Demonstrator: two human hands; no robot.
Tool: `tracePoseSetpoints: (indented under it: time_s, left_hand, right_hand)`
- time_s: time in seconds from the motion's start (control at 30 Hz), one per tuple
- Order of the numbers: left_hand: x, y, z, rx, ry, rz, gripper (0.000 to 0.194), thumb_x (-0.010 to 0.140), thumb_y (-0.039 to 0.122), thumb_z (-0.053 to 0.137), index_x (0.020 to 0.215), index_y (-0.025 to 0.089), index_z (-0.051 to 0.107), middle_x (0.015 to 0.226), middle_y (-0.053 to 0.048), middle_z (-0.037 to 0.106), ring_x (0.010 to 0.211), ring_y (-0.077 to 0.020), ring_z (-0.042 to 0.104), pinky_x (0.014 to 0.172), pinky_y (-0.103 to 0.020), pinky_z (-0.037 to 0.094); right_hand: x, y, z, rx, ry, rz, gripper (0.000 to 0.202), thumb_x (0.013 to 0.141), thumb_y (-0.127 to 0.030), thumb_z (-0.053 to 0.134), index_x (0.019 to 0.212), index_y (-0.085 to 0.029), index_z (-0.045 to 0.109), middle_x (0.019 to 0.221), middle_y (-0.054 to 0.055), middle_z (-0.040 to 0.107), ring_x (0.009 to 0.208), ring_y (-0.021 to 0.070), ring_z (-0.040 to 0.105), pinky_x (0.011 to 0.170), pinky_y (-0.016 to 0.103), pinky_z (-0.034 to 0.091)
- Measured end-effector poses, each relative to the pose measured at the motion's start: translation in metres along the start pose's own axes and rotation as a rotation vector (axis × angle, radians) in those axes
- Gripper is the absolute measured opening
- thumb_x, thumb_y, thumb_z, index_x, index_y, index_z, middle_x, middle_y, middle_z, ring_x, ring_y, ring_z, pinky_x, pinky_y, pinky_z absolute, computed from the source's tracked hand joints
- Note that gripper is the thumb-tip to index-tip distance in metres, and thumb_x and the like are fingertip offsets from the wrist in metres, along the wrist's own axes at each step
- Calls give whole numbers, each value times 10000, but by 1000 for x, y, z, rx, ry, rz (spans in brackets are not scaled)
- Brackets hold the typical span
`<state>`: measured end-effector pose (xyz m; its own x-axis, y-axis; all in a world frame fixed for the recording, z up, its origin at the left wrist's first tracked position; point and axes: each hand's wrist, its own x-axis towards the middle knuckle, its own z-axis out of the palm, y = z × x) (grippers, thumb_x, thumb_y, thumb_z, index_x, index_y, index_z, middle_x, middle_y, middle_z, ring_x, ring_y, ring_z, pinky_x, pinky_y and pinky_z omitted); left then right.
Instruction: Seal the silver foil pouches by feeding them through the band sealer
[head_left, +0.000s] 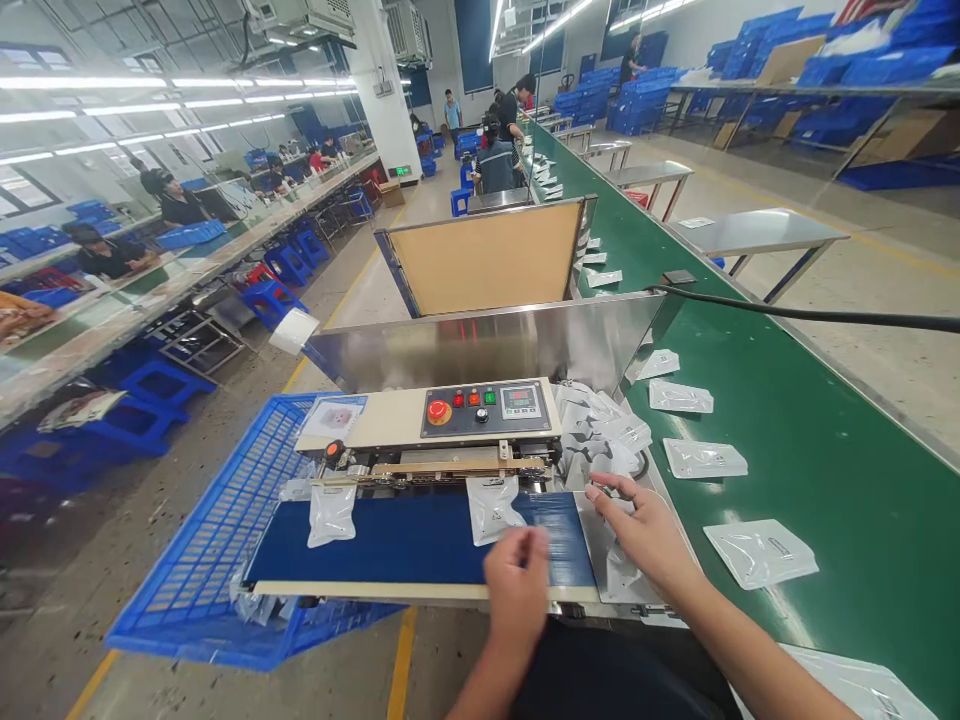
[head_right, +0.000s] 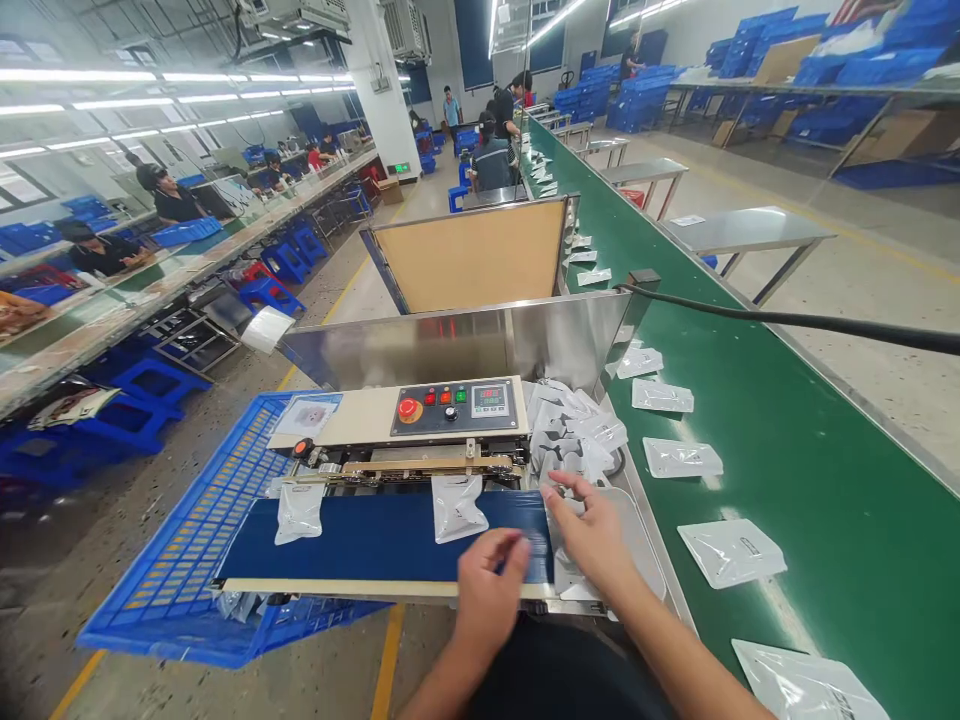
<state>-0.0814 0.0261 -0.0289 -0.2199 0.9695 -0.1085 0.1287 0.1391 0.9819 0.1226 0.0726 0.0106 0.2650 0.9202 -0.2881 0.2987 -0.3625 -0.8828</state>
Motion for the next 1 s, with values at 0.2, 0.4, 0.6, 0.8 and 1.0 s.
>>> tracePoseSetpoints:
  time_s: [0.2, 0.4, 0.6, 0.8, 1.0]
  left_hand:
    - [-7, 38, 43, 11, -253, 151, 417, 1057, 507, 600, 998, 172, 842, 896, -85, 798, 825, -222, 698, 810, -299, 552]
    - [17, 8, 49, -120, -188, -11, 560, 1003, 615, 625, 700, 154, 719, 627, -3, 576, 606, -138, 457, 582, -242, 371]
    - [42, -20, 78, -335, 2, -385, 532, 671, 619, 900, 541, 165, 654, 504, 34, 488, 516, -137, 472, 529, -261, 401]
    - [70, -27, 58, -373, 70, -422, 533, 604, 646, 902, 634, 140, 736, 562, -17, 625, 530, -174, 586, 546, -290, 471]
    - [74, -30, 0, -275, 186, -388, 504, 652, 573, 920, 856, 121, 828, 796, -81, 790, 834, -287, 761, 775, -374, 596]
  right_hand:
    - [-18, -18, 12, 577, -55, 111, 867, 770, -808, 772, 1422, -243, 687, 1176, 110, 810, 1008, 282, 747, 809, 359, 612]
    - [-8, 24, -10, 365, -85, 68, 659, 646, -764, 894, 960, -187, 840, 878, 81, 799, 716, 204, 661, 651, 309, 559]
    - [27, 47, -8, 414, 7, 281, 483, 582, -589, 957, 688, -159, 763, 580, 3, 609, 532, 117, 523, 498, 246, 462]
    - [44, 13, 17, 321, -205, 270, 382, 711, -518, 910, 795, -165, 792, 659, 37, 698, 608, 142, 636, 584, 253, 555]
    - [-2, 79, -53, 55, -9, 168, 642, 811, -775, 680, 1010, -183, 828, 846, 108, 799, 605, 224, 669, 561, 348, 530]
